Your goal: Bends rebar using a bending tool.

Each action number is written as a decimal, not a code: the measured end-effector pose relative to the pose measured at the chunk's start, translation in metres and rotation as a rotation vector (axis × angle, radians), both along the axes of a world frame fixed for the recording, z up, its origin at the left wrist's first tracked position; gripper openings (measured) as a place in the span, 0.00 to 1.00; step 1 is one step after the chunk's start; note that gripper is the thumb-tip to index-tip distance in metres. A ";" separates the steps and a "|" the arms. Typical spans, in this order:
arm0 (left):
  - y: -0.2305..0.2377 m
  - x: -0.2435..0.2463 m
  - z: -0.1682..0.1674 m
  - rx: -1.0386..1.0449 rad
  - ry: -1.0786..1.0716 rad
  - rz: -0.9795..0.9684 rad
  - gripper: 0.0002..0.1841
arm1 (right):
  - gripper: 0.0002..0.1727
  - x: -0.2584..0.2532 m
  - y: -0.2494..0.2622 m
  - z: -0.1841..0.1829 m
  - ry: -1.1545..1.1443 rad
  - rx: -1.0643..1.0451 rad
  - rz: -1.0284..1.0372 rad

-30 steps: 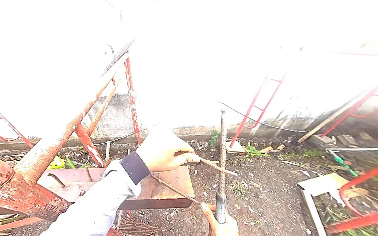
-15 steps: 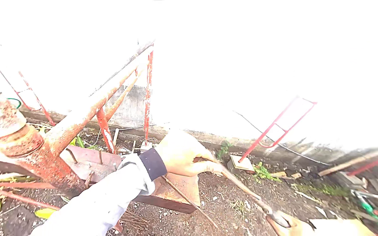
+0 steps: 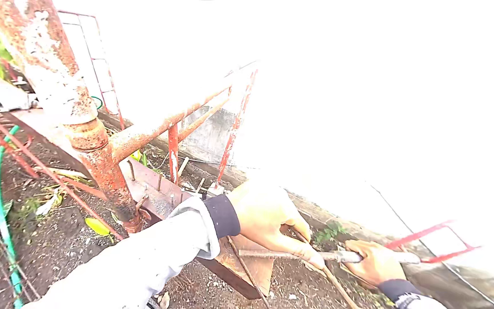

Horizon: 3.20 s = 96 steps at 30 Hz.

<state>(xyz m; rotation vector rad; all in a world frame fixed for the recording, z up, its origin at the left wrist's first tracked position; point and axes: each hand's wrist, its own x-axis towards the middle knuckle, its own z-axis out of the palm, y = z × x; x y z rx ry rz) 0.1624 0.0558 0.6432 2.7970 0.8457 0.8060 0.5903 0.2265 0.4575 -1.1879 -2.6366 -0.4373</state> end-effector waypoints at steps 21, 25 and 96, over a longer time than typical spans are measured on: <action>-0.002 0.003 0.002 -0.026 0.022 0.052 0.20 | 0.16 -0.082 0.074 0.036 -0.265 -0.165 0.106; -0.001 0.003 0.000 0.010 0.012 0.051 0.20 | 0.15 -0.054 0.043 0.019 -0.214 -0.156 0.021; -0.023 -0.014 0.018 -0.274 0.135 -0.009 0.22 | 0.14 -0.242 -0.484 0.023 0.293 -0.196 -1.617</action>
